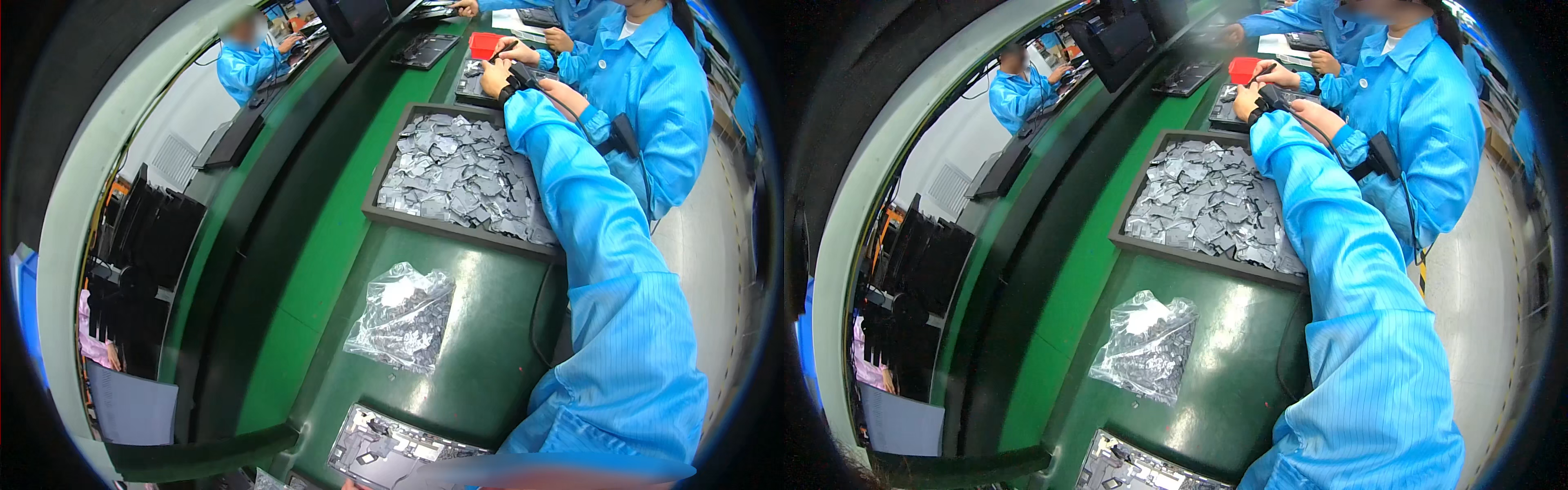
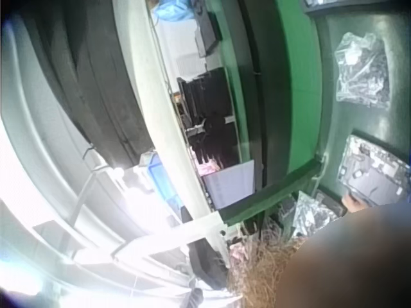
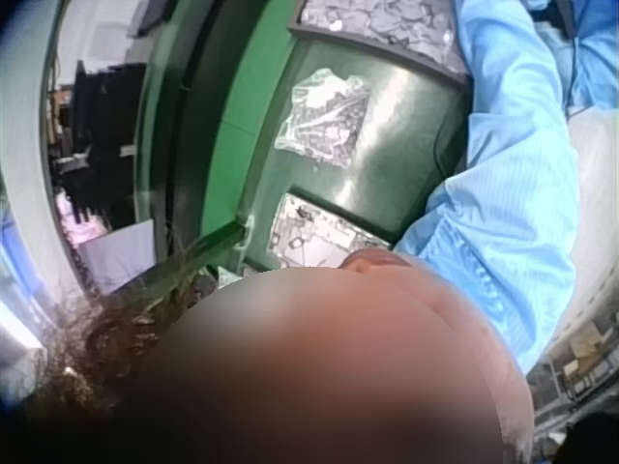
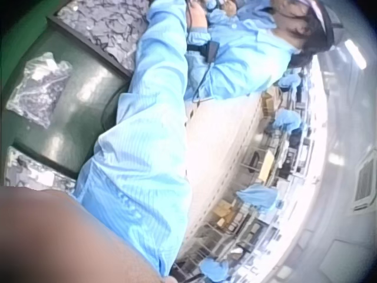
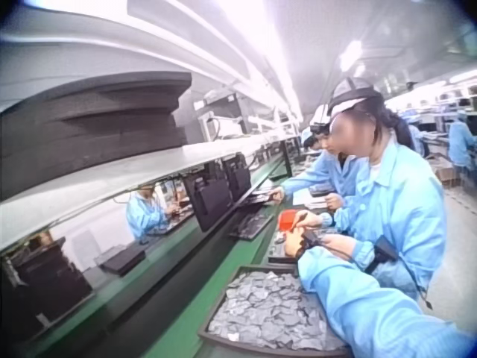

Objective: Assembling internal components of a tablet or similar electronic device on a factory production line.

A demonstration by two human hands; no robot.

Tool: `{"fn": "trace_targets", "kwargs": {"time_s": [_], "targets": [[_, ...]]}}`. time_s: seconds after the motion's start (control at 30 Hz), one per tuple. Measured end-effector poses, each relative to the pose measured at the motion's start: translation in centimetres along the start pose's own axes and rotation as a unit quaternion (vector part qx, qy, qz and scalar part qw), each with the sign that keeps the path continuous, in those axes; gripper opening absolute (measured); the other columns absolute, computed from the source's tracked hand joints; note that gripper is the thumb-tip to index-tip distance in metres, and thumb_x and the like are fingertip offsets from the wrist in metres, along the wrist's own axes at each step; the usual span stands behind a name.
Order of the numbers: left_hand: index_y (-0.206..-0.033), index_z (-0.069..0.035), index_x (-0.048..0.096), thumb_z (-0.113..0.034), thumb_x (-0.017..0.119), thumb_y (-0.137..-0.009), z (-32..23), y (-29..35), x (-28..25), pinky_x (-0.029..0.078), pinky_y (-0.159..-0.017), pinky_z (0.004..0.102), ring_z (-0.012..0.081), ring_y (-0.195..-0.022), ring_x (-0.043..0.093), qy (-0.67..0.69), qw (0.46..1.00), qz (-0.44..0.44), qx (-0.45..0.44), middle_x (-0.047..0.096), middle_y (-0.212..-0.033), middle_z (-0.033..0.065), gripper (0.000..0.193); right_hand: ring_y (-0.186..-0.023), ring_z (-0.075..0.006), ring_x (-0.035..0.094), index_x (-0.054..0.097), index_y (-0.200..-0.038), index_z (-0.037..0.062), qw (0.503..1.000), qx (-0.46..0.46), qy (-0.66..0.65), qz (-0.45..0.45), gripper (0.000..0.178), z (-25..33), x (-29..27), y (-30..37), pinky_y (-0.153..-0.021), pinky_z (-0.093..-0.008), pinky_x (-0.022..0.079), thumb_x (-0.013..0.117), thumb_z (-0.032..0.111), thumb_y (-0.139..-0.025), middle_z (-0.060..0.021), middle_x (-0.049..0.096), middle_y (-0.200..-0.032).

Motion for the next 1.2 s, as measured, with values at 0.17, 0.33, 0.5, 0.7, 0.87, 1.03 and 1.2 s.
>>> {"fn": "trace_targets", "kwargs": {"time_s": [0.17, 0.33, 0.5, 0.7, 0.87, 1.03, 1.2], "targets": [[-0.105, 0.006, 0.061, -0.011, 0.057, -0.094, 0.2, 0.2, -0.9, 0.045, -0.087, 0.0403, 0.0316, -0.090, 0.055, 0.012, 0.999, 0.020, -0.045, 0.059, -0.099, 0.0197, 0.021, -0.103, -0.0443, 0.052, 0.066, -0.106, 0.0090, 0.996, 0.003, 0.056, 0.062, 0.032, 2.9, -2.2, 0.1, -0.091, -0.0525, 0.038, 0.052, 0.016, -0.077, -0.0281, 0.056, -0.108], [-0.109, 0.006, 0.060, -0.005, 0.057, -0.091, -0.1, -0.9, 0.1, 0.044, -0.090, 0.0409, 0.0322, -0.096, 0.056, -0.008, 0.995, 0.073, -0.069, 0.059, -0.104, 0.0201, 0.021, -0.108, -0.0454, 0.049, 0.067, -0.106, 0.0066, 0.998, 0.025, 0.043, 0.038, 0.032, 3.2, -2.2, 2.2, -0.093, -0.0554, 0.039, 0.053, 0.019, -0.080, -0.0257, 0.057, -0.110], [-0.110, 0.006, 0.060, -0.002, 0.055, -0.091, -0.2, -0.7, 0.0, 0.045, -0.091, 0.0410, 0.0334, -0.097, 0.057, 0.008, 0.995, 0.070, -0.065, 0.060, -0.104, 0.0209, 0.021, -0.106, -0.0428, 0.047, 0.066, -0.107, 0.0065, 0.998, -0.010, -0.004, 0.058, 0.033, 5.6, -3.7, 5.3, -0.091, -0.0511, 0.042, 0.054, 0.015, -0.077, -0.0239, 0.057, -0.110], [-0.112, 0.006, 0.061, -0.002, 0.056, -0.090, 0.3, -0.4, 0.2, 0.045, -0.088, 0.0425, 0.0357, -0.094, 0.057, 0.006, 0.996, 0.074, -0.054, 0.059, -0.104, 0.0229, 0.024, -0.106, -0.0405, 0.048, 0.067, -0.110, 0.0105, 0.994, -0.052, -0.054, 0.086, 0.035, 8.2, -6.6, 7.3, -0.091, -0.0507, 0.040, 0.053, 0.015, -0.078, -0.0211, 0.058, -0.109], [-0.106, 0.002, 0.063, 0.000, 0.056, -0.088, 0.4, -0.6, -0.4, 0.046, -0.081, 0.0414, 0.0309, -0.088, 0.056, 0.010, 0.998, 0.052, -0.038, 0.059, -0.099, 0.0167, 0.020, -0.100, -0.0368, 0.055, 0.071, -0.102, 0.0129, 0.979, -0.093, -0.103, 0.151, 0.029, 11.1, -10.0, 9.3, -0.088, -0.0481, 0.044, 0.055, 0.018, -0.078, -0.0164, 0.065, -0.103], [-0.097, 0.009, 0.057, 0.004, 0.054, -0.085, 0.6, -0.9, 0.5, 0.046, -0.071, 0.0387, 0.0330, -0.082, 0.055, 0.103, 0.989, 0.046, -0.092, 0.053, -0.091, 0.0197, 0.014, -0.090, -0.0304, 0.066, 0.072, -0.094, 0.0120, 0.914, -0.232, -0.256, 0.213, 0.024, 15.1, -14.0, 15.6, -0.079, -0.0421, 0.052, 0.056, 0.023, -0.079, -0.0139, 0.069, -0.093], [-0.101, 0.010, 0.056, 0.008, 0.050, -0.083, 1.1, -0.9, -0.1, 0.047, -0.073, 0.0397, 0.0352, -0.083, 0.055, 0.056, 0.993, 0.100, -0.040, 0.053, -0.093, 0.0205, 0.019, -0.089, -0.0318, 0.065, 0.070, -0.098, 0.0117, 0.860, -0.313, -0.272, 0.298, 0.024, 21.6, -22.8, 24.9, -0.080, -0.0424, 0.051, 0.055, 0.023, -0.082, -0.0129, 0.069, -0.093]]}}
Point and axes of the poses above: each hand's wrist, its own y-axis away from the middle knuckle, its own x-axis out of the palm, z = x × y, the point moved 5 cm from there along -y, towards the middle knuckle
